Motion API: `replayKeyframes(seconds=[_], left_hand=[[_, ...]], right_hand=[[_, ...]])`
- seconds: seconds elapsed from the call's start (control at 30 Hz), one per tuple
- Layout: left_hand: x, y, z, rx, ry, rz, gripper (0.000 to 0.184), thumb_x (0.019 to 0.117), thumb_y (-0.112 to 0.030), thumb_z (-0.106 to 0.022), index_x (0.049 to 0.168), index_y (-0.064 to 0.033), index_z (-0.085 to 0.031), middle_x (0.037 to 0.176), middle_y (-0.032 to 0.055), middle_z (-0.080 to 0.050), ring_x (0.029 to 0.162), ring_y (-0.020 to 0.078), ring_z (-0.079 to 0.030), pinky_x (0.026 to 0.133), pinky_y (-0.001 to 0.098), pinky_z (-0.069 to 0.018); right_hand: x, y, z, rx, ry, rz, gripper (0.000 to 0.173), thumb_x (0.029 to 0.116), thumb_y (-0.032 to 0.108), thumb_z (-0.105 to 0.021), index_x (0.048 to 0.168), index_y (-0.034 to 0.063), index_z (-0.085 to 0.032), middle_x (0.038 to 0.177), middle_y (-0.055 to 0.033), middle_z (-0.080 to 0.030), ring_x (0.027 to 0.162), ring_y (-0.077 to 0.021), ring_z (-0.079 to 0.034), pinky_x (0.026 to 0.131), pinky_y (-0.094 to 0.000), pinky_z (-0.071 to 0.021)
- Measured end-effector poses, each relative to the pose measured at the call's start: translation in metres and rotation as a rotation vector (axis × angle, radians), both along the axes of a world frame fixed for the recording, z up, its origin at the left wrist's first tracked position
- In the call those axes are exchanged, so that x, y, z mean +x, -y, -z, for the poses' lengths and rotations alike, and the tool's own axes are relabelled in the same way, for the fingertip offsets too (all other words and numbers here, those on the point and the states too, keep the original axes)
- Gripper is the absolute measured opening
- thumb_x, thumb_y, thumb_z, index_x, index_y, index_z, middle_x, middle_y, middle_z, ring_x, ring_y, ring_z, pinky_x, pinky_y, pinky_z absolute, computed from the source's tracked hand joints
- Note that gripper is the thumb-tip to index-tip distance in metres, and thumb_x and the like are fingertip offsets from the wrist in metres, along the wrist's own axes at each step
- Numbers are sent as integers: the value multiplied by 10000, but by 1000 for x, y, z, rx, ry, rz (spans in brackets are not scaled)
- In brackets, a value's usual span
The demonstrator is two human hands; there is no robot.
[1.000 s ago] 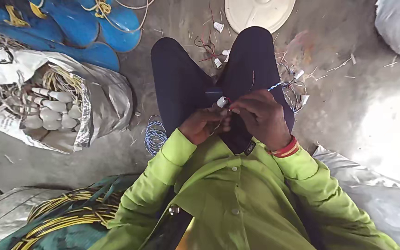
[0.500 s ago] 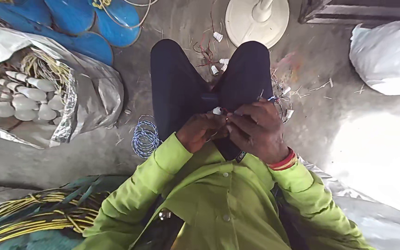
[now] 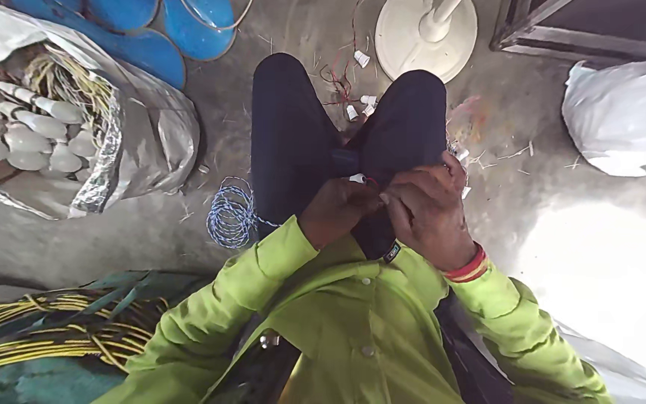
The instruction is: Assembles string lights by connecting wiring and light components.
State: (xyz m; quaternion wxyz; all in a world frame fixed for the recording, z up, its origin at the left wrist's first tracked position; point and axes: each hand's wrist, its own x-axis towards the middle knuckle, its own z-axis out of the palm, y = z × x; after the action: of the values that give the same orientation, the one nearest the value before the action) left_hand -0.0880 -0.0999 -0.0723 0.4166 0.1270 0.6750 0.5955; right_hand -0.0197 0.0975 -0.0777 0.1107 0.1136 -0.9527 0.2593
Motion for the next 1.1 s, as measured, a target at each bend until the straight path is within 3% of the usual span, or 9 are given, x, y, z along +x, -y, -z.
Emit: replayKeyframes(seconds=[0.1,0.2,0.33,0.47,0.6,0.73,0.87,1.1], left_hand=[[-1,-4,3,-14,-151,39,179,1023,-117,-605,1011,4,-735,875,78,-714,737,101,-657,690,296,-565],[0,-6,2,-5,-71,-1,179,1023,-129,-608,1042,-3,-733,857,52,-703,690,70,-612,636,250,-523],[-7,-9,0,73,104,-80,156,1006,-63,-590,1045,9,-723,836,9,-698,680,23,-596,612,196,-496],[-6,-7,-1,77,205,-91,169,1026,-67,-562,1071,9,-705,853,20,-696,691,35,-607,617,196,-501],[-8,-9,-1,106,251,-123,136,1005,-42,-585,1015,10,-710,828,0,-702,702,26,-623,627,190,-509],[-9,-11,-1,109,252,-144,131,1000,-32,-592,977,11,-714,804,-6,-692,682,22,-609,616,185,-503],[-8,-11,0,101,239,-143,134,1003,-31,-593,998,12,-720,812,3,-691,668,21,-595,599,179,-487],[-7,-10,-2,86,141,-101,135,996,-16,-584,1003,14,-716,816,-12,-686,662,5,-599,596,178,-508]], right_hand=[[-3,-1,3,-30,79,19,293,1031,244,-536,923,52,-729,1007,-111,-717,1065,-313,-657,1127,-661,-282],[-4,-4,-2,-155,174,38,271,1042,225,-541,949,44,-720,1018,-109,-724,1061,-274,-668,1099,-613,-339],[-6,-12,-13,-261,230,12,304,1078,198,-482,1142,35,-730,1047,-72,-740,1059,-192,-685,1169,-601,-325],[-9,-17,-21,-176,188,-78,321,1072,196,-482,1249,32,-693,1054,-61,-750,1015,-199,-701,1128,-694,-294],[-11,-21,-25,-69,122,-169,260,1032,221,-604,1187,58,-733,1022,-72,-754,1025,-245,-715,1130,-766,-232],[-14,-22,-30,31,89,-226,190,1001,113,-615,1085,120,-786,1029,-52,-759,1100,-281,-699,1112,-801,-218],[-19,-19,-37,147,-14,-262,137,960,98,-679,1043,108,-787,1076,-123,-711,1131,-371,-650,1096,-828,-191],[-18,-20,-22,193,-139,-373,150,985,55,-586,1033,11,-722,1042,-156,-709,1078,-358,-661,1145,-714,-263]])
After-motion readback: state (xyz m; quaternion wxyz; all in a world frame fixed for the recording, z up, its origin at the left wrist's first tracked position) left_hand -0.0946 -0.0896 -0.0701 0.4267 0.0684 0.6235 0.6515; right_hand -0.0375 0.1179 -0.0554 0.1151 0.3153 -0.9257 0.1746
